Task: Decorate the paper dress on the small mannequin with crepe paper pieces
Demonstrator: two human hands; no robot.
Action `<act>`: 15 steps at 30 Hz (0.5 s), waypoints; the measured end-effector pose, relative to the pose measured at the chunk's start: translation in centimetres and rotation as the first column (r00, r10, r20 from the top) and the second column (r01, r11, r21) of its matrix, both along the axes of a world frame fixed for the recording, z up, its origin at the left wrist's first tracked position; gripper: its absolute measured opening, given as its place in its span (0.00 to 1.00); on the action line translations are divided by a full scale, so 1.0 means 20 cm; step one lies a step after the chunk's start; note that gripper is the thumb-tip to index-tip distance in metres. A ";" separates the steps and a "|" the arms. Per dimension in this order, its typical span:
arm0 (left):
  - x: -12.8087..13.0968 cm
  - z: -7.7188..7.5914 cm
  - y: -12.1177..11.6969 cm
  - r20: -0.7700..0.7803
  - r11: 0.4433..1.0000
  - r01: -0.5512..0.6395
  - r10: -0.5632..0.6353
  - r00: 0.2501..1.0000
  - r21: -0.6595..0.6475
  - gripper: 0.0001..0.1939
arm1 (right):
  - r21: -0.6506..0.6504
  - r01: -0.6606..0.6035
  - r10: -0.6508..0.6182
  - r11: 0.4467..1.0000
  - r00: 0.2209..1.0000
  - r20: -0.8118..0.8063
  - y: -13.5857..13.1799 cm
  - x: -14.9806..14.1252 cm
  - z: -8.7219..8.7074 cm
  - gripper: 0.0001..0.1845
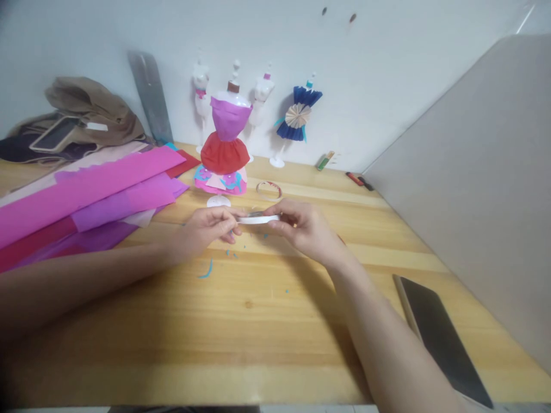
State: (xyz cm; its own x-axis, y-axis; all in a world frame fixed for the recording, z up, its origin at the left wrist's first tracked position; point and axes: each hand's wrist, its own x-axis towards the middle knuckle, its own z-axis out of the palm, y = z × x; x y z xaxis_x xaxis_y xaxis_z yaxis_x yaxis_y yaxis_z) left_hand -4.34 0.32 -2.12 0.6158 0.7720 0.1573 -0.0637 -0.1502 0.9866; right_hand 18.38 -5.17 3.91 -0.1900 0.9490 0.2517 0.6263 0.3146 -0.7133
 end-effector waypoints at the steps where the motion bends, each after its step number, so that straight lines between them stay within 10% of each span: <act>1: 0.00 0.00 0.00 -0.008 0.998 -0.047 0.048 0.999 0.045 0.13 | 0.036 0.017 -0.018 0.999 0.999 0.035 0.00 0.00 0.00 0.09; 6: -0.02 0.01 0.02 -0.101 0.967 -0.206 0.222 0.970 0.150 0.14 | 0.125 0.084 -0.096 0.989 0.990 0.102 -0.02 0.01 0.04 0.08; 15: -0.01 0.01 -0.04 -0.067 0.956 -0.155 0.177 0.982 0.249 0.16 | 0.057 0.048 -0.054 0.997 0.992 0.111 -0.04 -0.03 0.03 0.07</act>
State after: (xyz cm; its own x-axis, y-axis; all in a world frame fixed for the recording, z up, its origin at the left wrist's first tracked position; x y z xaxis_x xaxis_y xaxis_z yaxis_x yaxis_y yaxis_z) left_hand -4.46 -0.57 -1.92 0.5019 0.8103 0.3025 0.0677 -0.3854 0.9202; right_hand 17.79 -5.92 4.54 -0.1714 0.9437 0.2829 0.7180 0.3163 -0.6200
